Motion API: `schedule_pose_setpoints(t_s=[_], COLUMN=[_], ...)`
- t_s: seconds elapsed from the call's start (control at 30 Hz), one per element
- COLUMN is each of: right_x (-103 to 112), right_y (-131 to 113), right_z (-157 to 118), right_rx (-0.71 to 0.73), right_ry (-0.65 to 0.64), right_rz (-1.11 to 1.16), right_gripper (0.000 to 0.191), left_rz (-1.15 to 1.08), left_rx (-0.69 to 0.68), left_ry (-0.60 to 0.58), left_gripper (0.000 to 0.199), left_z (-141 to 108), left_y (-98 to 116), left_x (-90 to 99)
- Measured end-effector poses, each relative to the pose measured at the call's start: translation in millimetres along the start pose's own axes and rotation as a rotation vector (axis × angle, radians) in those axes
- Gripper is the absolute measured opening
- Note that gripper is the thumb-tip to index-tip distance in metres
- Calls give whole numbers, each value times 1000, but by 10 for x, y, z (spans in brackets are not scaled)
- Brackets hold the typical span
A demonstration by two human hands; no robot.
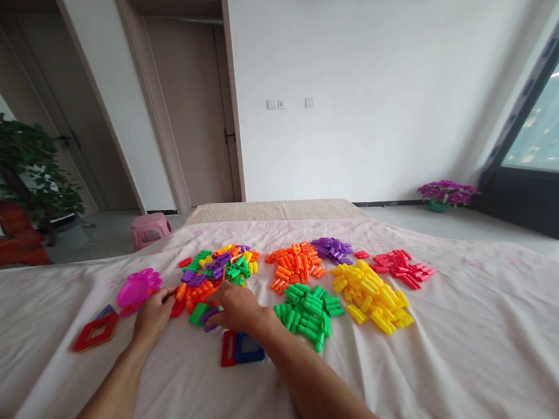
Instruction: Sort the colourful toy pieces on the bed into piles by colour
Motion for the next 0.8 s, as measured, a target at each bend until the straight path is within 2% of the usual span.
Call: schedule_pose_setpoints(t_s=[0.13,0.23,0.33,0.43,0.53,0.67,0.8], right_x=[74,236,512,833,1068,1190,1213], right_y=[74,285,648,1150,1642,2140,2415], right_z=[10,-2,-90,-334,-701,-1168,-1480], right_rx=[-63,-139,-232,-394,-564,-734,-894], right_ry=[35,111,269,494,688,815,917], right_rz=[50,174,294,341,314,233,173], right_gripper=[17,15,18,27,33,33,40], left_rz=[-1,-1,5,29,38,31,40], left_rx=[2,-17,-29,-14,-14,-18,-10], left_ry=[-7,-12,-10,-11,-18,-25,-28], left_gripper=[39,38,37,38,39,40,40], left_z=[-2,-4,5,30,54,57,43], left_y=[9,20,4,-42,-70,-71,-59], left_x=[2,7,9,0,-12,-13,-9])
Point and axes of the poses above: each hand's wrist, its own z-axis towards the middle knuckle, its own x-axis out of the back of the hand, y = z × x, the point moved 7 cm from there along z, towards the middle knuckle, and after that the axes turned 8 degrees about -y, right-handed, at the moved point
